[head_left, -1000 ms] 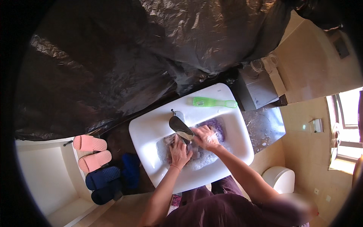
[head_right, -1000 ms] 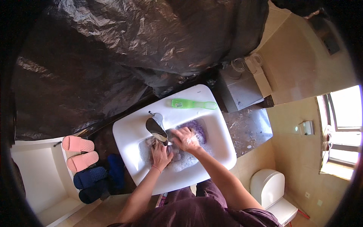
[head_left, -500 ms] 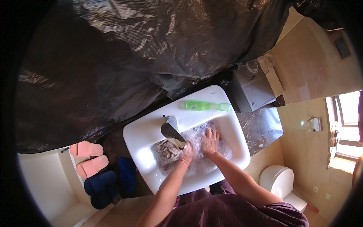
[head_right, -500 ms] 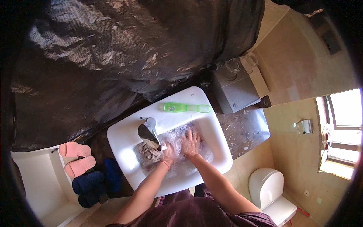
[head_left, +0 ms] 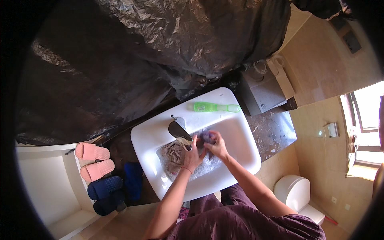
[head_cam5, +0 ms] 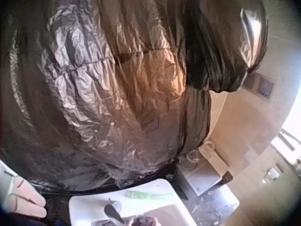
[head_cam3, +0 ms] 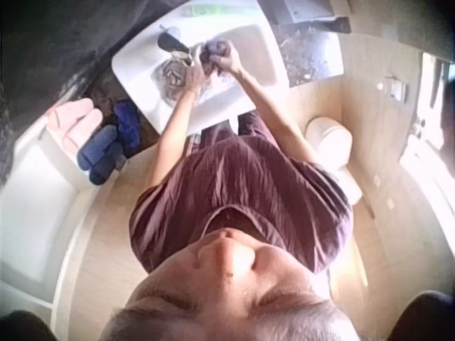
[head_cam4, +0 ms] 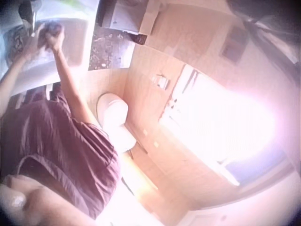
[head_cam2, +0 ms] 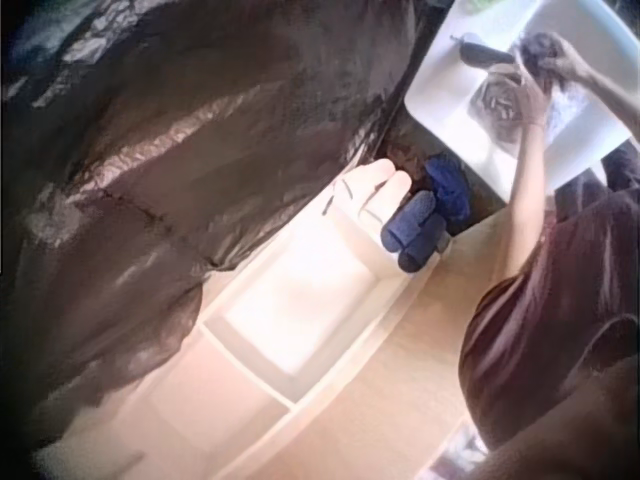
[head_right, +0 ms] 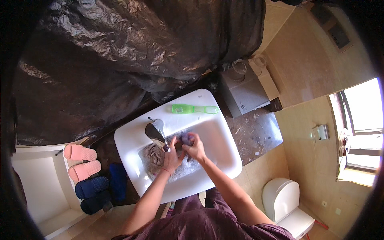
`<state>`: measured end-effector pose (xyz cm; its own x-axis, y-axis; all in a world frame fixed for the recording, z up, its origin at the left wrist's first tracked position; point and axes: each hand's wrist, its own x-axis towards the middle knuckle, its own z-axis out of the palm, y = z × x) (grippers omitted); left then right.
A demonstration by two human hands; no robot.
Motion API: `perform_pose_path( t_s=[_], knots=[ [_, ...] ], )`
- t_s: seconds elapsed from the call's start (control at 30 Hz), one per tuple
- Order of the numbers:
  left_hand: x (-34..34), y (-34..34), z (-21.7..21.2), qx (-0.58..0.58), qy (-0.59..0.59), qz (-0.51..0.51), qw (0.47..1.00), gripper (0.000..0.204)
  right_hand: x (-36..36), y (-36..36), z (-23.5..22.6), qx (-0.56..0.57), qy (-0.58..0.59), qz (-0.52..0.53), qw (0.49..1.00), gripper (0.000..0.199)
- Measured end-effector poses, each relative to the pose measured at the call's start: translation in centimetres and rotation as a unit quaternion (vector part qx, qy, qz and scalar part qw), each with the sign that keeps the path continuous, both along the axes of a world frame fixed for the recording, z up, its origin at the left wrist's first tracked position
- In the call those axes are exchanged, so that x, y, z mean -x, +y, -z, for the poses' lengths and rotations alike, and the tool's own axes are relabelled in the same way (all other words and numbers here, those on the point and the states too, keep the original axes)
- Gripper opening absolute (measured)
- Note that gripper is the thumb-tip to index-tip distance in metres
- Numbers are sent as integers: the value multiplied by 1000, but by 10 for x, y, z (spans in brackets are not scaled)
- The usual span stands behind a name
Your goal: The person hand washes a light-colored cloth in a bathroom sink using a green brush and running water. They scrub the cloth repeatedly, rinse it under the tap, and wring it out. A second cloth is added to the sink and briefly handled.
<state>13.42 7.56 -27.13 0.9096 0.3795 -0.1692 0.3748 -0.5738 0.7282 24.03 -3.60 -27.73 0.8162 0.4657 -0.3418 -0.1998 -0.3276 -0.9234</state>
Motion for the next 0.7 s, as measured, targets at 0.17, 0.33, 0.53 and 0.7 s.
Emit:
perform_pose_path(
  t_s=[0.17, 0.33, 0.53, 0.7],
  knots=[
    [26, -7, -20, -150, -10, 86, 985, 80, 35, -22, -40, 38, 2, -139, 990, 49],
    [43, -24, -24, -294, 135, 199, 925, 68, 37, -56, -38, 289, -304, -203, 885, 26],
    [45, -17, 47, -268, 201, 207, 919, 45, 39, -28, -1, 339, -328, -278, 837, 39],
    [67, -9, 94, -342, 152, 237, 897, 40, 21, -13, 22, 327, -297, -357, 823, 40]
  ],
)
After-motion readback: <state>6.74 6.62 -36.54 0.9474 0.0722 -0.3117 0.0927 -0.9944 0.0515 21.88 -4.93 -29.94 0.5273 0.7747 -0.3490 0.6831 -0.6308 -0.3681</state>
